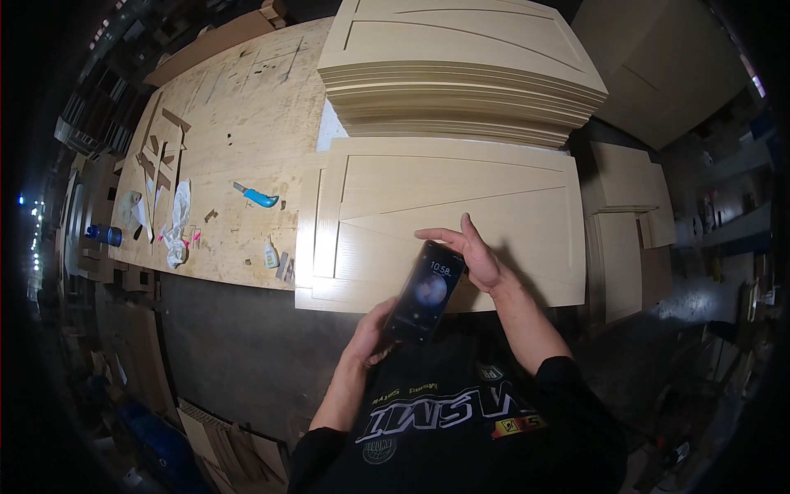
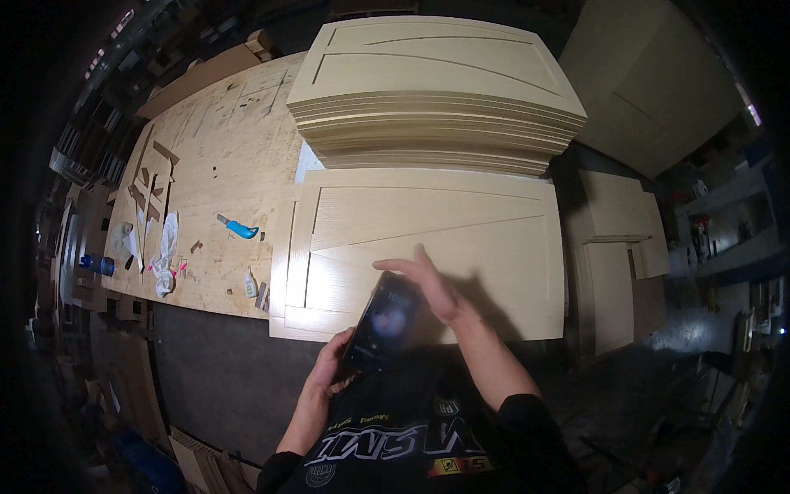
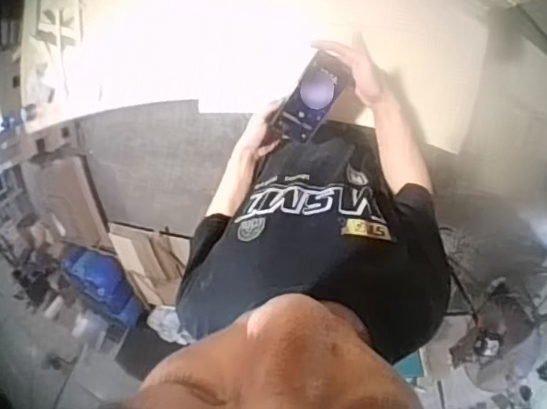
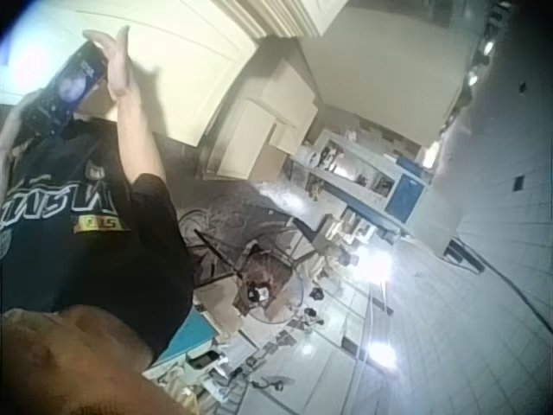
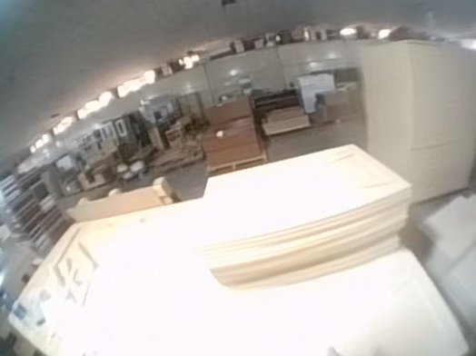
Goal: The person applies glue to wooden slats and attaches them to cabinet panels on a workbench using a ruler for alignment, trims a piece with a utility knife, and later sorts a pile of slats on the floor with another person.
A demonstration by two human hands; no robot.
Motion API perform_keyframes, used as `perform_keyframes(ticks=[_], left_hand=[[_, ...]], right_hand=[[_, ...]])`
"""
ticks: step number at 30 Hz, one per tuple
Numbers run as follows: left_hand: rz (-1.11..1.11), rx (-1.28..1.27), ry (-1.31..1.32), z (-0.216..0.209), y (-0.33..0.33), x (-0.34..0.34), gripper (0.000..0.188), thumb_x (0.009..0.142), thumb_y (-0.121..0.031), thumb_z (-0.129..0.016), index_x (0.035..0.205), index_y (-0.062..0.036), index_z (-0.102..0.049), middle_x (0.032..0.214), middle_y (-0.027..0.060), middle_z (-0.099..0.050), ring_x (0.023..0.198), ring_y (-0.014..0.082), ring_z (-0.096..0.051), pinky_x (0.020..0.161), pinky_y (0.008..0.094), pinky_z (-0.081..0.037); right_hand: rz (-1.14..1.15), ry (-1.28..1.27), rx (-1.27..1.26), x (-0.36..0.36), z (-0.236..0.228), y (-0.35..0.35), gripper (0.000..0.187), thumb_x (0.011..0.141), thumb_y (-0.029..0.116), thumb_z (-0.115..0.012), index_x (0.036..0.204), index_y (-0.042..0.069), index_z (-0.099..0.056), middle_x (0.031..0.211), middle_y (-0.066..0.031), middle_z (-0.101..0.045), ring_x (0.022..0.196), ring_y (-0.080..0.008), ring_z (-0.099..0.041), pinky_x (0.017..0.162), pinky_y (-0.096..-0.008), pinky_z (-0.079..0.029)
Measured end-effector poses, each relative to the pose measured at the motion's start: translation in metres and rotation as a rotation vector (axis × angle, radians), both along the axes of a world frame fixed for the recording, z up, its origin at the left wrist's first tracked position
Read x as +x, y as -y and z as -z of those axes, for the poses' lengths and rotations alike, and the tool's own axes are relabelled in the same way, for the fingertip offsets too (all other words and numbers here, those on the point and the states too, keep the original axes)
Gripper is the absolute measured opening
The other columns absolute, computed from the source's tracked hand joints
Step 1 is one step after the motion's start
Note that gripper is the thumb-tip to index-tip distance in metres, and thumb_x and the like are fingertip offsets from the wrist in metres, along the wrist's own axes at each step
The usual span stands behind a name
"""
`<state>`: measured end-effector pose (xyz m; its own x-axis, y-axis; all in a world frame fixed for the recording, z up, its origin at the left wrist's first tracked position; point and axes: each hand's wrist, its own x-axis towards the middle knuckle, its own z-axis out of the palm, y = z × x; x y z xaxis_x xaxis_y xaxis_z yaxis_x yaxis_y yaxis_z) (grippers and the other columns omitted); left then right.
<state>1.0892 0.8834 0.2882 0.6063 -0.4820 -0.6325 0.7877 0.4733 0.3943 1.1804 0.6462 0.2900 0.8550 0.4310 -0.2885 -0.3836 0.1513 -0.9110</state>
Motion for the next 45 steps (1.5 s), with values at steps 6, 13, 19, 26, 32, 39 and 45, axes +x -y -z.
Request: perform_keyframes(ticks=[6, 13, 19, 26, 32, 39, 45], left_hand=[[0.098, 0.03, -0.018, -0.005, 0.001, 0.007, 0.049, 0.103, -0.039, -0.05, 0.135, -0.0022, -0.057, 0.121, 0.0154, -0.069, 0.108, 0.0246, -0.069, 0.088, 0.0419, -0.06], [0.05, -0.407, 0.055, -0.013, 0.025, 0.016, 0.06, 0.107, -0.045, -0.037, 0.146, 0.0011, -0.042, 0.128, 0.0199, -0.063, 0.111, 0.033, -0.067, 0.09, 0.0436, -0.06], [-0.023, -0.555, 0.054, 0.007, 0.027, 0.015, 0.068, 0.106, -0.051, -0.034, 0.146, 0.0038, -0.04, 0.128, 0.0263, -0.06, 0.11, 0.0378, -0.066, 0.092, 0.0459, -0.059], [-0.089, -0.434, 0.055, 0.024, -0.045, -0.012, 0.087, 0.097, -0.066, -0.045, 0.149, 0.0036, -0.037, 0.127, 0.0296, -0.06, 0.113, 0.043, -0.062, 0.101, 0.0535, -0.051], [0.157, 0.077, 0.107, 0.045, -0.149, -0.077, 0.068, 0.096, -0.048, -0.063, 0.146, -0.0058, -0.042, 0.118, 0.0193, -0.064, 0.105, 0.0267, -0.065, 0.089, 0.036, -0.054], [0.754, 0.731, -0.096, 0.175, -0.147, -0.136, 0.052, 0.088, -0.049, -0.061, 0.132, -0.0197, -0.065, 0.1, 0.0033, -0.063, 0.082, 0.0162, -0.053, 0.067, 0.0312, -0.046], [0.833, 0.796, -0.053, 0.213, -0.123, -0.093, 0.053, 0.087, -0.047, -0.064, 0.13, -0.0153, -0.067, 0.101, 0.0021, -0.064, 0.082, 0.016, -0.052, 0.066, 0.0315, -0.045]], right_hand=[[-0.057, -0.028, 0.09, 0.0, -0.006, -0.005, 0.096, 0.097, 0.078, -0.01, 0.144, 0.004, -0.051, 0.113, -0.0162, -0.069, 0.108, -0.0211, -0.064, 0.103, -0.0363, -0.046], [-0.083, -0.049, 0.142, -0.001, -0.009, -0.017, 0.097, 0.096, 0.079, -0.012, 0.146, 0.003, -0.048, 0.113, -0.0185, -0.069, 0.107, -0.0221, -0.065, 0.101, -0.0367, -0.048], [-0.057, -0.026, 0.218, -0.001, -0.004, -0.022, 0.095, 0.097, 0.078, -0.014, 0.147, 0.003, -0.045, 0.121, -0.0155, -0.065, 0.108, -0.0216, -0.064, 0.102, -0.0368, -0.047], [0.171, -0.015, 0.104, -0.014, 0.023, -0.003, 0.084, 0.101, 0.07, -0.022, 0.142, 0.002, -0.049, 0.119, -0.011, -0.066, 0.101, -0.0182, -0.063, 0.084, -0.0314, -0.047], [0.497, -0.054, 0.058, -0.037, 0.033, 0.055, 0.073, 0.103, 0.064, -0.027, 0.137, 0.005, -0.055, 0.112, -0.0064, -0.067, 0.096, -0.0163, -0.061, 0.082, -0.0318, -0.045], [0.772, -0.056, 0.052, -0.038, 0.032, 0.064, 0.062, 0.102, 0.059, -0.039, 0.129, 0.006, -0.057, 0.102, -0.0027, -0.063, 0.089, -0.0144, -0.057, 0.078, -0.0305, -0.044], [0.749, -0.017, 0.068, -0.031, 0.034, 0.051, 0.058, 0.104, 0.057, -0.04, 0.129, 0.007, -0.057, 0.102, -0.0022, -0.062, 0.089, -0.0138, -0.056, 0.077, -0.0297, -0.044]])
